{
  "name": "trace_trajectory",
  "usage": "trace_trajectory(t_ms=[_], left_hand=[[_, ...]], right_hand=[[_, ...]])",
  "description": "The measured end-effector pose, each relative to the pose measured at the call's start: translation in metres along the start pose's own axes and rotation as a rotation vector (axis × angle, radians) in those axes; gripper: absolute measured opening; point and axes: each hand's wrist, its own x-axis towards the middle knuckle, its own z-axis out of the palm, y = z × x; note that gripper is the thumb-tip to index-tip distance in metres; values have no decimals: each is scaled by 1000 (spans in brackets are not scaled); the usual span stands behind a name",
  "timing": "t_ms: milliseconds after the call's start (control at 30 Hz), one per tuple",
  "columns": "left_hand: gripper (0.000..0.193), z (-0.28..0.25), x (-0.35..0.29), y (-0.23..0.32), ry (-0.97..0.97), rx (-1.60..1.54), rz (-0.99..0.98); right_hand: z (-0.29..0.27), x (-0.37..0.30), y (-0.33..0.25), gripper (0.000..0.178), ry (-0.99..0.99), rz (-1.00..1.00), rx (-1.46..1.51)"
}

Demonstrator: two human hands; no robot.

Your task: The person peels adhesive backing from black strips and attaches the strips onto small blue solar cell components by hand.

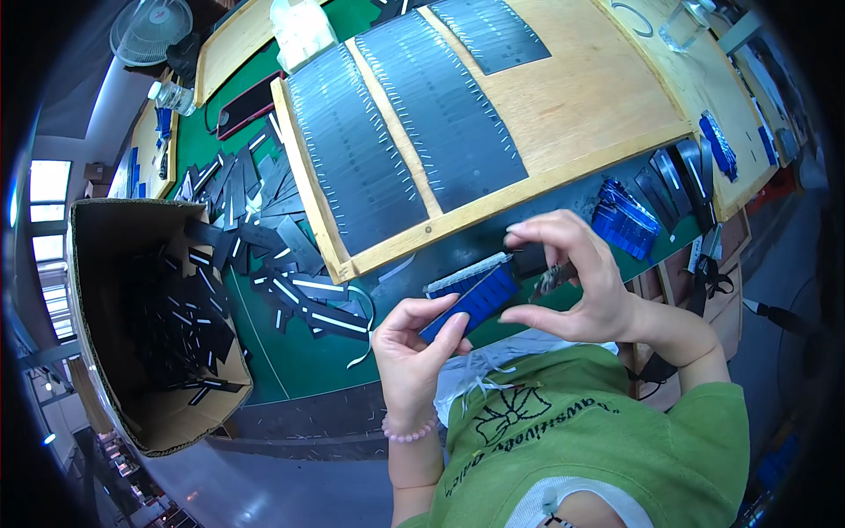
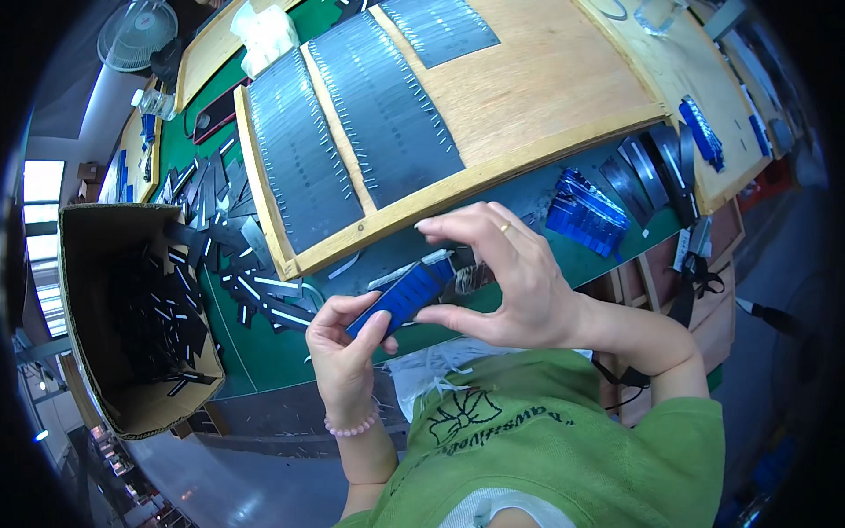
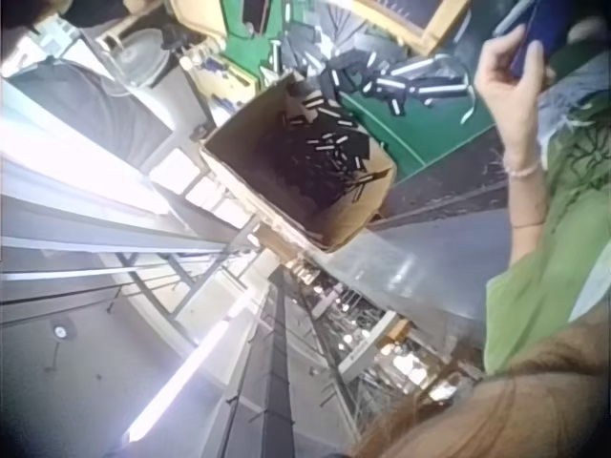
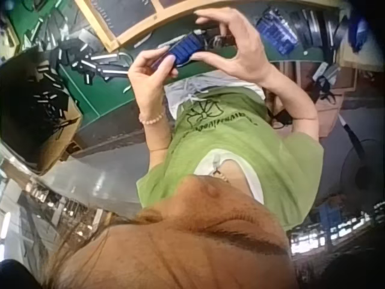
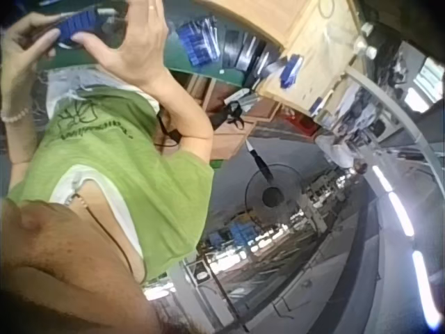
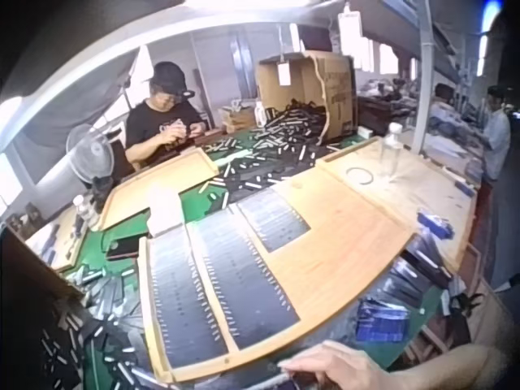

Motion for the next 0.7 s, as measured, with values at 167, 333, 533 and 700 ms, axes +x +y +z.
trace_trajectory(t_ms=[167, 333, 533, 700], left_hand=[[17, 7, 2, -1, 65, 2, 24], [21, 16, -1, -3, 134, 53, 55], [23, 20, 0, -8, 145, 131, 177], [24, 19, 0, -10, 130, 145, 193]], right_hand=[[5, -7, -5, 52, -85, 333, 322], [10, -9, -6, 52, -57, 333, 317], [14, -13, -3, 53, -38, 308, 322], [13, -13, -3, 54, -40, 303, 301]])
